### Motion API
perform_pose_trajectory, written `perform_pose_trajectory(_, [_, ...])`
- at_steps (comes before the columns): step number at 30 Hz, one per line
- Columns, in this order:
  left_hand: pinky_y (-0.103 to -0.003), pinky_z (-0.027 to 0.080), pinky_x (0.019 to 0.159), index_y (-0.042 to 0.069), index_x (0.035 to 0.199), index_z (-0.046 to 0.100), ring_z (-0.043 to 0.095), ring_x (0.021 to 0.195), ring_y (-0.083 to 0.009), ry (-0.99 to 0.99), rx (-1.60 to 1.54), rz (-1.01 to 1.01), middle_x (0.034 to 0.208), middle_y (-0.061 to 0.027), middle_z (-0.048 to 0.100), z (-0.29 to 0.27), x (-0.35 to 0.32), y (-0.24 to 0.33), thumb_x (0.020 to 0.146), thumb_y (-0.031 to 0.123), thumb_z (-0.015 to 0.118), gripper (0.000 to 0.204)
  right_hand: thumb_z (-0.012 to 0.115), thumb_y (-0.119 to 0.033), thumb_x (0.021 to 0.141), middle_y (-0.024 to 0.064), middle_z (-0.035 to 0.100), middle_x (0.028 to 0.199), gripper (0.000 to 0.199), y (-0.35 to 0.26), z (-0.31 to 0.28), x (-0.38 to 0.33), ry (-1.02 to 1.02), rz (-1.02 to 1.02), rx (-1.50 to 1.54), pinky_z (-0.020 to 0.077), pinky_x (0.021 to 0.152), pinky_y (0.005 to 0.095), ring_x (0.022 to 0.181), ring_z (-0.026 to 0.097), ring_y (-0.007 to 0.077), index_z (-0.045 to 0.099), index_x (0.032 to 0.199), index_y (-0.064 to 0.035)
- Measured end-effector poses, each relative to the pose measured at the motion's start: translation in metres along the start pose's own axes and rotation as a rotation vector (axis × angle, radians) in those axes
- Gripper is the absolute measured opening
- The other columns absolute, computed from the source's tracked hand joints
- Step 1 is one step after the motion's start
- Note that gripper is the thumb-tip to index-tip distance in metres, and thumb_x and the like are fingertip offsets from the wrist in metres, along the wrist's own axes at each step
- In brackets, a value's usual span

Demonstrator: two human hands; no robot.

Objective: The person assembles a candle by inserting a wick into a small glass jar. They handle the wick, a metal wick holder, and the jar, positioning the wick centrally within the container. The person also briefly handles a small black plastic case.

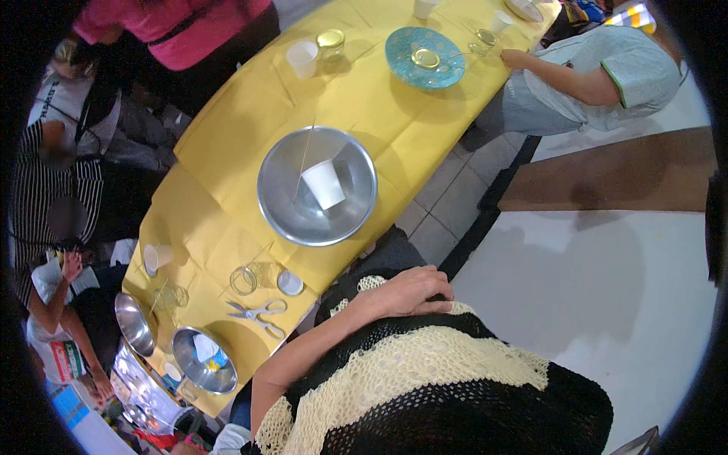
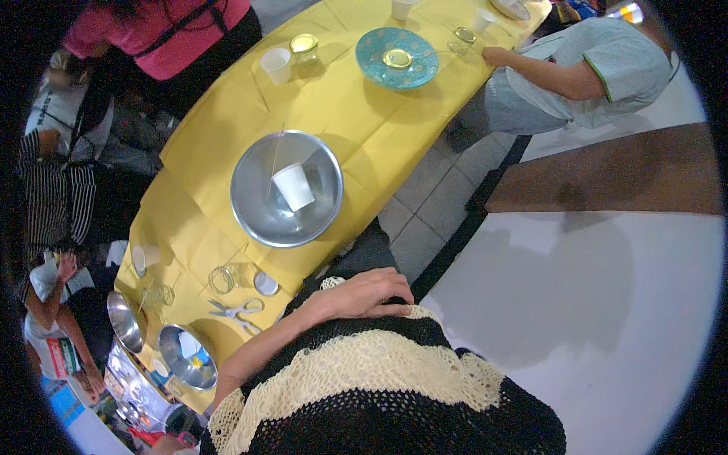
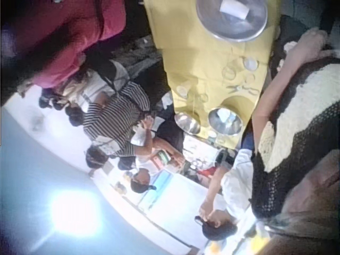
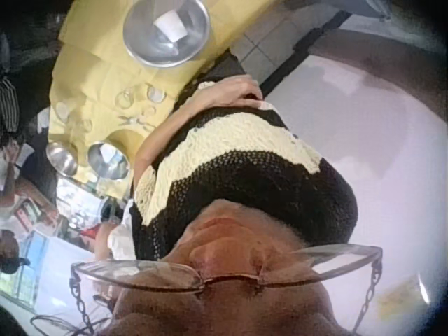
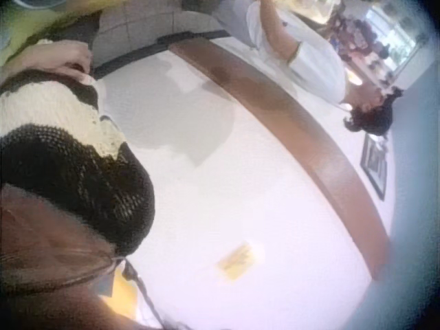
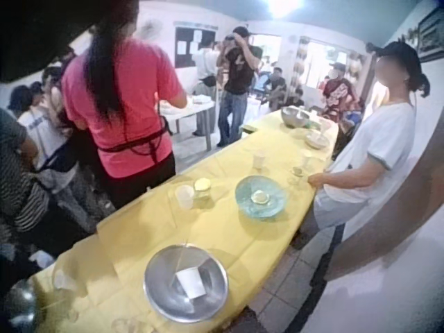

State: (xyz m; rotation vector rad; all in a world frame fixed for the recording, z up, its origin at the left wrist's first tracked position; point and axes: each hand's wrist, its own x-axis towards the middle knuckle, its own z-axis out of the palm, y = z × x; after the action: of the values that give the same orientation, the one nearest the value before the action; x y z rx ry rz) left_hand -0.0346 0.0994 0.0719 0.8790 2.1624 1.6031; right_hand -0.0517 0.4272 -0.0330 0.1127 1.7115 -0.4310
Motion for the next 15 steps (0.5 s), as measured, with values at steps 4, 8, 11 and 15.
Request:
perform_pose_trajectory(4, [-0.039, 0.046, 0.081, 0.005, 0.094, 0.065, 0.056, 0.091, -0.0297, -0.058, 0.040, 0.046, 0.090, -0.0108, 0.060, 0.008, 0.025, -0.019, 0.088, 0.026, 0.060, 0.022, 0.052, -0.045, 0.093, 0.0081, 0.051, 0.133, 0.056, -0.004, -0.010, 0.010, 0.064, -0.037, 0.120, 0.0370, 0.102, 0.0380, 0.119, 0.049, 0.0247, 0.048, 0.132, -0.0058])
perform_pose_trajectory(8, [-0.040, 0.047, 0.079, 0.008, 0.089, 0.067, 0.056, 0.089, -0.0300, -0.132, 0.101, 0.109, 0.087, -0.0099, 0.060, 0.017, 0.069, -0.031, 0.084, 0.024, 0.064, 0.017, 0.051, -0.046, 0.093, 0.0078, 0.052, 0.131, 0.055, -0.010, -0.026, 0.023, 0.075, -0.061, 0.188, 0.0377, 0.101, 0.0378, 0.118, 0.050, 0.0244, 0.049, 0.131, -0.0059])
perform_pose_trajectory(11, [-0.042, 0.049, 0.074, 0.007, 0.079, 0.069, 0.060, 0.087, -0.0324, -0.189, 0.169, 0.055, 0.082, -0.0120, 0.066, 0.025, 0.098, -0.038, 0.077, 0.017, 0.066, 0.011, 0.051, -0.046, 0.093, 0.0076, 0.053, 0.131, 0.055, -0.013, -0.040, 0.029, 0.079, -0.071, 0.242, 0.0382, 0.101, 0.0377, 0.117, 0.051, 0.0241, 0.050, 0.130, -0.0060])
perform_pose_trajectory(15, [-0.043, 0.052, 0.071, 0.008, 0.084, 0.071, 0.065, 0.084, -0.0329, -0.394, 0.211, -0.025, 0.085, -0.0140, 0.069, 0.025, 0.132, -0.046, 0.072, 0.011, 0.067, 0.013, 0.051, -0.047, 0.093, 0.0073, 0.054, 0.129, 0.054, -0.024, -0.063, 0.039, 0.071, -0.088, 0.299, 0.0388, 0.100, 0.0376, 0.116, 0.051, 0.0237, 0.051, 0.128, -0.0060])
